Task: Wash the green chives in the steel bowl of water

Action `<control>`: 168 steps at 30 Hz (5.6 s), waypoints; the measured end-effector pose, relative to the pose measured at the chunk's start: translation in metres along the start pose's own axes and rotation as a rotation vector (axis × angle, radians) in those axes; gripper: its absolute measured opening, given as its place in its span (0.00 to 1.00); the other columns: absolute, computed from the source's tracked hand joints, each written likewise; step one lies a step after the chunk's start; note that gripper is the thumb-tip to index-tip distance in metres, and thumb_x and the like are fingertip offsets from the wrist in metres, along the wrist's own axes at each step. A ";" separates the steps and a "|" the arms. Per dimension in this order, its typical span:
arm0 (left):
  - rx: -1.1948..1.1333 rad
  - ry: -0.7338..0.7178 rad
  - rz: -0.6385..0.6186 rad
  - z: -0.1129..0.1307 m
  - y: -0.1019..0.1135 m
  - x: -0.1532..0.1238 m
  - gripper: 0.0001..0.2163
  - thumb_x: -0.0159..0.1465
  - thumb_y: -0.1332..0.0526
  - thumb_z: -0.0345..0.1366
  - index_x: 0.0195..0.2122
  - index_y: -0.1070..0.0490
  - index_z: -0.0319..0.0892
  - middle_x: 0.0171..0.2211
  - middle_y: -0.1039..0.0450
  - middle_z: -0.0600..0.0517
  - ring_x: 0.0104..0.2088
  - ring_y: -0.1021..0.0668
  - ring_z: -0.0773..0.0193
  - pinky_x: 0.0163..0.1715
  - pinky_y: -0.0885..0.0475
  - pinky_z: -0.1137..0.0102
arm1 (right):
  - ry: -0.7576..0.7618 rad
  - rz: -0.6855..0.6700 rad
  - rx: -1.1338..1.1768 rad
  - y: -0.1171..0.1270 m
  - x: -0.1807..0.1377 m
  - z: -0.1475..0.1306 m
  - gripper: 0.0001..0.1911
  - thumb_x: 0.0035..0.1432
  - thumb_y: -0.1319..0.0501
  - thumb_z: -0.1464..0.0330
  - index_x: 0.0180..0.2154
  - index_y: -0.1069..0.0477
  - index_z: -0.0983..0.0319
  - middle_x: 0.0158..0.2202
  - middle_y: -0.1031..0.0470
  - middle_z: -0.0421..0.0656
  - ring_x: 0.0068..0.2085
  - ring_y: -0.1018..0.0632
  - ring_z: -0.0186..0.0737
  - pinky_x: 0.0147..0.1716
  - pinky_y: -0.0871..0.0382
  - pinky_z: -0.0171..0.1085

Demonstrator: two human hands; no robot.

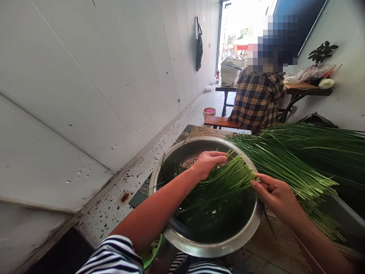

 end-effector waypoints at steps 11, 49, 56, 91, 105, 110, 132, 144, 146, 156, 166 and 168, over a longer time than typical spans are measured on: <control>-0.027 0.014 -0.030 -0.001 -0.002 0.000 0.10 0.43 0.29 0.31 0.28 0.22 0.35 0.22 0.26 0.51 0.25 0.29 0.72 0.26 0.37 0.74 | 0.012 0.000 0.001 0.000 0.001 0.005 0.24 0.53 0.42 0.54 0.42 0.25 0.66 0.16 0.38 0.36 0.20 0.38 0.30 0.18 0.44 0.31; -0.081 0.005 -0.089 -0.003 -0.010 -0.004 0.15 0.44 0.27 0.40 0.31 0.21 0.36 0.27 0.25 0.49 0.29 0.27 0.70 0.29 0.36 0.73 | 0.016 -0.053 -0.002 -0.003 0.001 0.012 0.23 0.58 0.45 0.54 0.44 0.27 0.65 0.21 0.32 0.37 0.23 0.33 0.33 0.21 0.40 0.31; 0.006 -0.029 -0.074 -0.003 -0.008 -0.001 0.17 0.44 0.28 0.42 0.30 0.21 0.35 0.28 0.25 0.48 0.28 0.29 0.71 0.26 0.39 0.73 | 0.010 -0.024 -0.055 0.000 0.001 0.019 0.25 0.57 0.44 0.53 0.45 0.27 0.66 0.20 0.33 0.37 0.23 0.34 0.32 0.21 0.41 0.31; 0.047 0.108 -0.139 0.002 -0.012 -0.012 0.12 0.44 0.30 0.36 0.28 0.22 0.34 0.23 0.31 0.53 0.19 0.38 0.77 0.20 0.50 0.73 | 0.056 -0.055 -0.023 0.002 0.001 0.011 0.24 0.57 0.42 0.55 0.49 0.26 0.64 0.25 0.23 0.41 0.28 0.24 0.38 0.24 0.31 0.31; 0.095 0.088 -0.199 0.002 -0.016 -0.015 0.16 0.42 0.28 0.41 0.26 0.23 0.34 0.22 0.30 0.51 0.20 0.37 0.76 0.19 0.48 0.75 | 0.041 -0.139 0.106 -0.003 0.002 0.012 0.23 0.57 0.42 0.55 0.48 0.26 0.62 0.26 0.23 0.41 0.29 0.24 0.38 0.30 0.27 0.33; 0.012 0.026 -0.121 0.004 -0.012 -0.014 0.18 0.42 0.27 0.42 0.30 0.21 0.36 0.25 0.27 0.51 0.22 0.32 0.75 0.23 0.41 0.74 | 0.016 -0.099 0.122 -0.004 0.003 0.013 0.24 0.57 0.42 0.54 0.48 0.26 0.62 0.22 0.27 0.40 0.26 0.25 0.38 0.23 0.30 0.32; -0.028 -0.028 -0.118 0.014 -0.018 -0.021 0.18 0.40 0.26 0.42 0.29 0.21 0.36 0.25 0.24 0.49 0.25 0.26 0.68 0.31 0.33 0.70 | 0.027 -0.057 0.045 -0.003 -0.002 0.016 0.27 0.55 0.40 0.55 0.52 0.32 0.63 0.20 0.34 0.35 0.22 0.33 0.32 0.23 0.37 0.32; 0.025 -0.105 -0.103 0.028 -0.005 -0.017 0.19 0.45 0.28 0.45 0.35 0.21 0.37 0.31 0.22 0.48 0.32 0.24 0.66 0.37 0.30 0.70 | -0.023 -0.073 0.051 -0.006 -0.009 0.003 0.26 0.57 0.46 0.51 0.44 0.24 0.64 0.16 0.43 0.35 0.19 0.40 0.29 0.17 0.47 0.30; 0.012 -0.090 -0.147 0.029 -0.009 -0.020 0.21 0.46 0.29 0.47 0.35 0.21 0.36 0.31 0.22 0.47 0.32 0.24 0.66 0.38 0.30 0.70 | 0.006 -0.089 0.050 -0.008 -0.010 0.004 0.25 0.58 0.46 0.52 0.45 0.25 0.64 0.17 0.44 0.35 0.20 0.40 0.29 0.18 0.46 0.30; 0.080 -0.032 -0.329 0.035 -0.026 -0.039 0.23 0.45 0.27 0.44 0.40 0.22 0.38 0.31 0.22 0.47 0.34 0.22 0.62 0.40 0.30 0.67 | 0.154 -0.113 0.038 -0.003 -0.016 -0.017 0.21 0.60 0.47 0.54 0.40 0.23 0.62 0.19 0.39 0.37 0.21 0.41 0.28 0.19 0.47 0.29; 0.265 -0.036 -0.413 0.028 -0.025 -0.042 0.12 0.50 0.30 0.40 0.31 0.21 0.36 0.29 0.23 0.48 0.29 0.24 0.65 0.35 0.31 0.69 | 0.160 -0.166 0.057 -0.004 -0.018 -0.020 0.19 0.60 0.47 0.56 0.37 0.24 0.62 0.20 0.39 0.37 0.21 0.41 0.29 0.19 0.47 0.30; 0.277 -0.039 -0.425 0.025 -0.027 -0.044 0.13 0.51 0.30 0.41 0.32 0.21 0.36 0.29 0.23 0.48 0.29 0.24 0.64 0.35 0.31 0.68 | 0.163 -0.140 0.057 -0.002 -0.018 -0.023 0.19 0.60 0.47 0.56 0.35 0.24 0.62 0.20 0.37 0.38 0.21 0.42 0.29 0.18 0.48 0.30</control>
Point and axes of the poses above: each hand's wrist, its own x-axis towards the middle knuckle, its own y-axis out of the back of the hand, z = x × y, the point moved 9 cm from there along x, towards the middle knuckle
